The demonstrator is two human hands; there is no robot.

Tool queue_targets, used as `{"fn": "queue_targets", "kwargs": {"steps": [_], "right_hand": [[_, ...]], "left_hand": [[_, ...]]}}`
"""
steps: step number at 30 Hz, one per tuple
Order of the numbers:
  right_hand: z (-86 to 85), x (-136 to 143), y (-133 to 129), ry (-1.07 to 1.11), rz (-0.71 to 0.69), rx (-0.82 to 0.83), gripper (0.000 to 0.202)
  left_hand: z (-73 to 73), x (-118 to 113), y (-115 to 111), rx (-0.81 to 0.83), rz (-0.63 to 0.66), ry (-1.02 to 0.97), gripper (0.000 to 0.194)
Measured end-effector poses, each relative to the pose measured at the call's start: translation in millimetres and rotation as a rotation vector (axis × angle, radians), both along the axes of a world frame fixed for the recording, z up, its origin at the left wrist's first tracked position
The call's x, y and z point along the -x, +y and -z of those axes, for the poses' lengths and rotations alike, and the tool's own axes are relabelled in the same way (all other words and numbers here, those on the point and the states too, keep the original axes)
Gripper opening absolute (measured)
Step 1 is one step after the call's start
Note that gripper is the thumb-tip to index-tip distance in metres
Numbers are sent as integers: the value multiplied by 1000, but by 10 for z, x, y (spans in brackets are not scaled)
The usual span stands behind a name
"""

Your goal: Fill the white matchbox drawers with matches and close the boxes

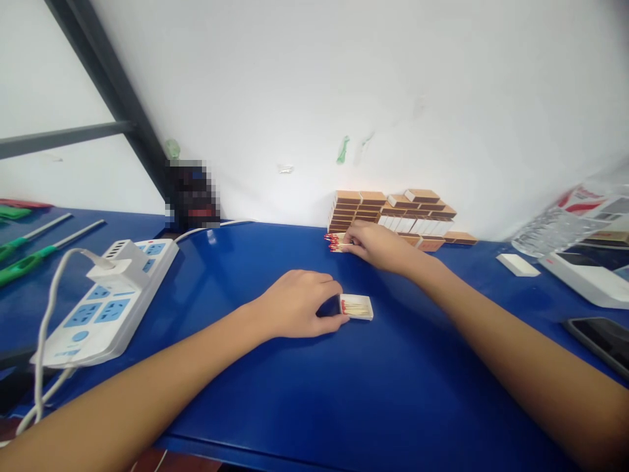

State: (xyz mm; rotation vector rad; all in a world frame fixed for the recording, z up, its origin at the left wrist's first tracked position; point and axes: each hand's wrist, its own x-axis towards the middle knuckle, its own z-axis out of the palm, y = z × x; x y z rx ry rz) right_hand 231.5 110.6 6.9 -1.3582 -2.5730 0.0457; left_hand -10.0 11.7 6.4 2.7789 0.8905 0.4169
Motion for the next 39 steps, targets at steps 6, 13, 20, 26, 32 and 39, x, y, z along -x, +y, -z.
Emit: {"fn": "queue_targets", "kwargs": {"steps": [6, 13, 20, 26, 32, 39], "right_hand": [[-46, -39, -71, 27, 45, 43, 14], [-231, -147, -606, 194, 48, 124, 28], [-248, -1, -1029, 249, 1, 254, 29], [-157, 91, -1057, 205, -38, 260, 24], [-129, 17, -1072, 175, -77, 223, 21], [-143, -10, -1083, 112, -86, 182, 18]], "left_hand": [[-2, 46, 63, 3, -73, -47, 27], [22, 47, 87, -29, -134, -60, 29], [16, 18, 53, -51, -124, -32, 29], [9, 14, 34, -50, -120, -21, 27], [5, 4, 28, -62, -101, -30, 26], [-16, 6, 20, -66, -90, -20, 25]]}}
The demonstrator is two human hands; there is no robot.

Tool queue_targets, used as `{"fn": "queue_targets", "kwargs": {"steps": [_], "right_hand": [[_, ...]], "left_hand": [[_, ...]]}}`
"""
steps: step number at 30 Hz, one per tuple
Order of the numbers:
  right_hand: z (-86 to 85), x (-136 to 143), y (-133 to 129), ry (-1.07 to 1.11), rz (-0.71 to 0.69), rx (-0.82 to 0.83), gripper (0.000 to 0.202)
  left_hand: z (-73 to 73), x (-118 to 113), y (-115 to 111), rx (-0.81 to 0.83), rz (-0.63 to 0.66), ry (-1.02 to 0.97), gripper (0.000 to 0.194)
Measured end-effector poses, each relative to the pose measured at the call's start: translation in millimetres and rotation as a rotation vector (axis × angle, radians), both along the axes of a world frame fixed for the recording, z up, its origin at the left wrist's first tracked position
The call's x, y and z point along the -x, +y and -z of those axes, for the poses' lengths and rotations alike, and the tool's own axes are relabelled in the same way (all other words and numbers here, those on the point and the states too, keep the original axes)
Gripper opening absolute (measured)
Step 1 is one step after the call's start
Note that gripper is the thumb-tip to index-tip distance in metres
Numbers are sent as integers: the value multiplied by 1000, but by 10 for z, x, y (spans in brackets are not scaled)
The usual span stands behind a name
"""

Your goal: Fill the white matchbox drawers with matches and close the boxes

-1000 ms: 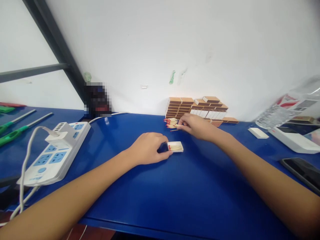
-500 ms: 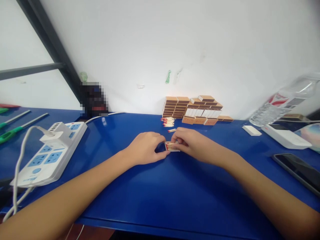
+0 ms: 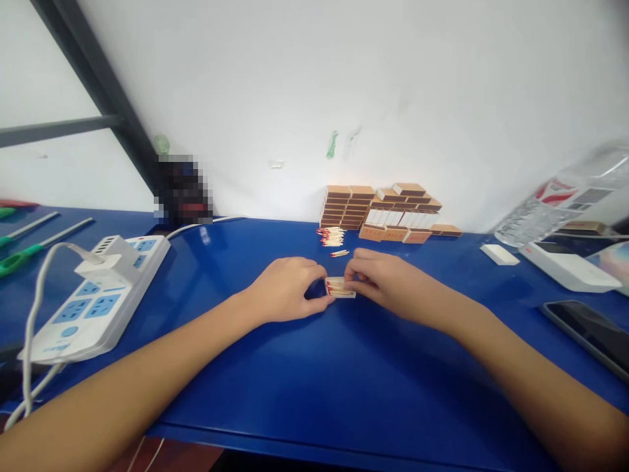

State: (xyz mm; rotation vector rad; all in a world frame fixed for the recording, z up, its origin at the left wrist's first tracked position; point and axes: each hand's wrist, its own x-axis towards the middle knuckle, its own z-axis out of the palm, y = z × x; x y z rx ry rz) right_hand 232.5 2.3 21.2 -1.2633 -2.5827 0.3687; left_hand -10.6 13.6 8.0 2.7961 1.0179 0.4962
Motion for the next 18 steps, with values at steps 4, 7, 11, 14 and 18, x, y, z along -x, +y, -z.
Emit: {"fn": "queue_targets", "kwargs": {"steps": [4, 7, 11, 14, 18], "right_hand": [[26, 58, -20, 41, -8, 6, 17], [40, 94, -45, 56, -33, 22, 19], [6, 62, -57, 31, -17, 5, 17], [-15, 15, 38, 68, -5, 7, 18], [68, -48, 379, 152, 76, -59, 16]], "left_hand": [[3, -2, -5, -5, 14, 3, 24], [1, -7, -10, -19, 20, 13, 25], [-3, -6, -12, -14, 13, 28, 25], [3, -1, -7, -12, 19, 32, 27], [2, 5, -1, 8, 16, 25, 27]]}}
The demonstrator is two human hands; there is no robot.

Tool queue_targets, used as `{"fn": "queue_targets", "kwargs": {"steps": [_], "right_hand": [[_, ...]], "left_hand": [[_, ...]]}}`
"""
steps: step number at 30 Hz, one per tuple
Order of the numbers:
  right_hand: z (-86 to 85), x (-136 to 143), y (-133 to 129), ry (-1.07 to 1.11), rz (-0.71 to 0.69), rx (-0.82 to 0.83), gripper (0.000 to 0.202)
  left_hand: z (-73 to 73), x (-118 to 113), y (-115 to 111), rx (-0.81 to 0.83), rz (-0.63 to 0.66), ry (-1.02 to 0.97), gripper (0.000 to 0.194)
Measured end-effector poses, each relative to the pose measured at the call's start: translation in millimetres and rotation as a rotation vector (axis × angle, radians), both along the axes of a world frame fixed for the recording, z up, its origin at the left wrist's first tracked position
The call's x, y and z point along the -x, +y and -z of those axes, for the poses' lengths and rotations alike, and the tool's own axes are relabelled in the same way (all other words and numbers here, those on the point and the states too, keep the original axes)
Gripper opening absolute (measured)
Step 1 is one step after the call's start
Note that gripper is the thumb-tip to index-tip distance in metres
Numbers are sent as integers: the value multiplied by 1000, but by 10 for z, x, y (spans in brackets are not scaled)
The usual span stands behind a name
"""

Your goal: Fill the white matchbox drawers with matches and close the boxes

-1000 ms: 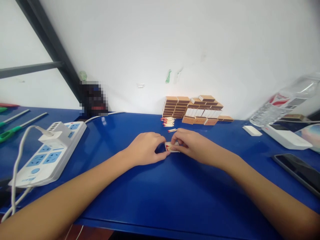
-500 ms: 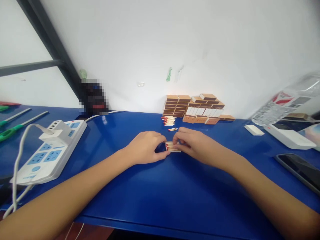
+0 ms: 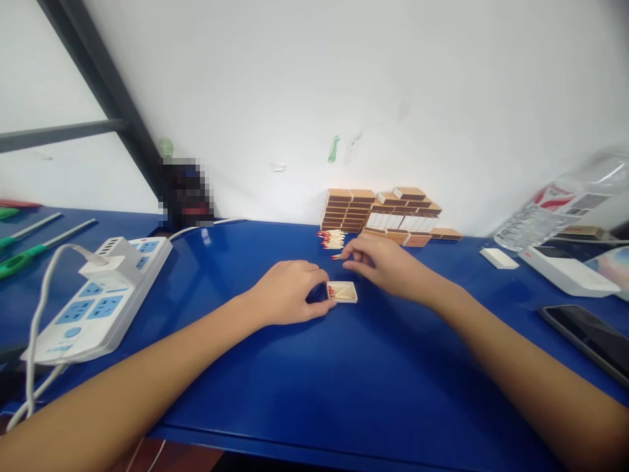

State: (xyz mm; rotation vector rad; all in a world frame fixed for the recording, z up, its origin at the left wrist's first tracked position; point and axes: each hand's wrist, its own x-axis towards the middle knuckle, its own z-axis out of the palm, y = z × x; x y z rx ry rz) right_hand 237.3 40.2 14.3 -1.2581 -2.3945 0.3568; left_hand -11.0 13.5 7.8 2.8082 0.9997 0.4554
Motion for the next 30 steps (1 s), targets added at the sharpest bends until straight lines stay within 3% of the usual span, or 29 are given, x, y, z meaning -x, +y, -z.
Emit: {"fn": "queue_targets", "kwargs": {"steps": [4, 8, 15, 24, 30], "right_hand": [[165, -63, 322, 21, 29, 30, 18], [266, -76, 387, -3, 60, 34, 21], [207, -20, 234, -74, 83, -7, 17], [68, 123, -248, -48, -42, 27, 16], [52, 94, -274, -34, -74, 42, 18]], "left_hand": [[-12, 5, 5, -7, 2, -6, 26], [-2, 17, 29, -13, -1, -7, 26], [5, 44, 77, -9, -28, -13, 27], [21, 54, 95, -14, -53, -21, 28], [20, 39, 84, -6, -44, -14, 28]]}}
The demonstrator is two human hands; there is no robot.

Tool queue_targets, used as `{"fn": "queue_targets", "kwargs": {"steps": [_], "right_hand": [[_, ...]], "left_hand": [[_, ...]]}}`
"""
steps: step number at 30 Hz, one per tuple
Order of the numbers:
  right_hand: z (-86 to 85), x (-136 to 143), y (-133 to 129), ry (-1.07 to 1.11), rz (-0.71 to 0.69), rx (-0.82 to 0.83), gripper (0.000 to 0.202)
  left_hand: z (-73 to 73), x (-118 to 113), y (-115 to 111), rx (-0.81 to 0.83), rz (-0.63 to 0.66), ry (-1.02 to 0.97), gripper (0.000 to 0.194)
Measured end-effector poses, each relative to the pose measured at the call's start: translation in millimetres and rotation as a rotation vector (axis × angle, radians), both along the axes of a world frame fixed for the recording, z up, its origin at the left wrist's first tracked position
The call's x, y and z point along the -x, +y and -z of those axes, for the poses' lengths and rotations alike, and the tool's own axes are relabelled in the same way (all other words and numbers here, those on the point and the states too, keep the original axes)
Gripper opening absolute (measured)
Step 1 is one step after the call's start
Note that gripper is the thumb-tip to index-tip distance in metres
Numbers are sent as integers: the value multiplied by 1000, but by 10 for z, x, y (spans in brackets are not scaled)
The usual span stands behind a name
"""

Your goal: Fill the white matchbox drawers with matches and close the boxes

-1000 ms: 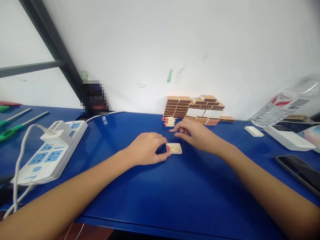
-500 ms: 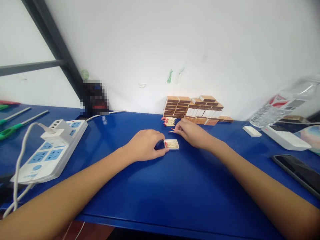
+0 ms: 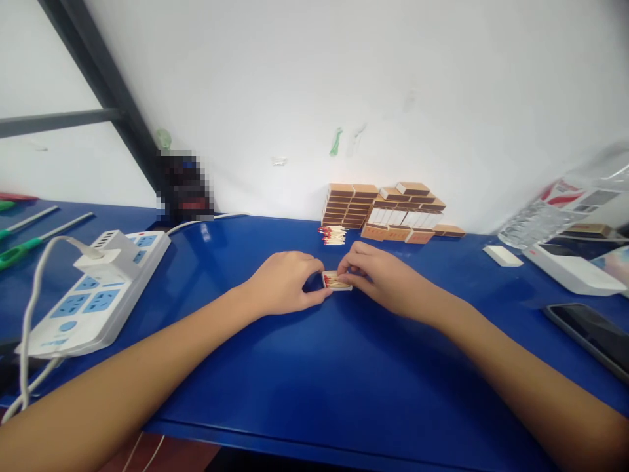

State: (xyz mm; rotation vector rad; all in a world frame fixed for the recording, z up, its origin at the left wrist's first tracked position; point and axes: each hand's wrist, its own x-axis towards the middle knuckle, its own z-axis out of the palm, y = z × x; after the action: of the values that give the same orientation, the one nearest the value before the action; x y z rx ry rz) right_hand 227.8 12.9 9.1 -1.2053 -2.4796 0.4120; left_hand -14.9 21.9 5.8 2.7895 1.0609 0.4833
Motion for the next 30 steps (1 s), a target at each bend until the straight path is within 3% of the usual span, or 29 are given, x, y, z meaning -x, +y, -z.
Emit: {"fn": "queue_targets", "kwargs": {"steps": [17, 24, 30], "right_hand": [[-32, 11, -30, -46, 28, 51, 20], [3, 22, -36, 46, 20, 23, 18], [33, -69, 246, 100, 99, -108, 14]], "left_hand": [[-35, -16, -29, 11, 21, 6, 27], [-40, -7, -31, 10, 28, 6, 27], [-35, -17, -56, -5, 58, -51, 28]]}}
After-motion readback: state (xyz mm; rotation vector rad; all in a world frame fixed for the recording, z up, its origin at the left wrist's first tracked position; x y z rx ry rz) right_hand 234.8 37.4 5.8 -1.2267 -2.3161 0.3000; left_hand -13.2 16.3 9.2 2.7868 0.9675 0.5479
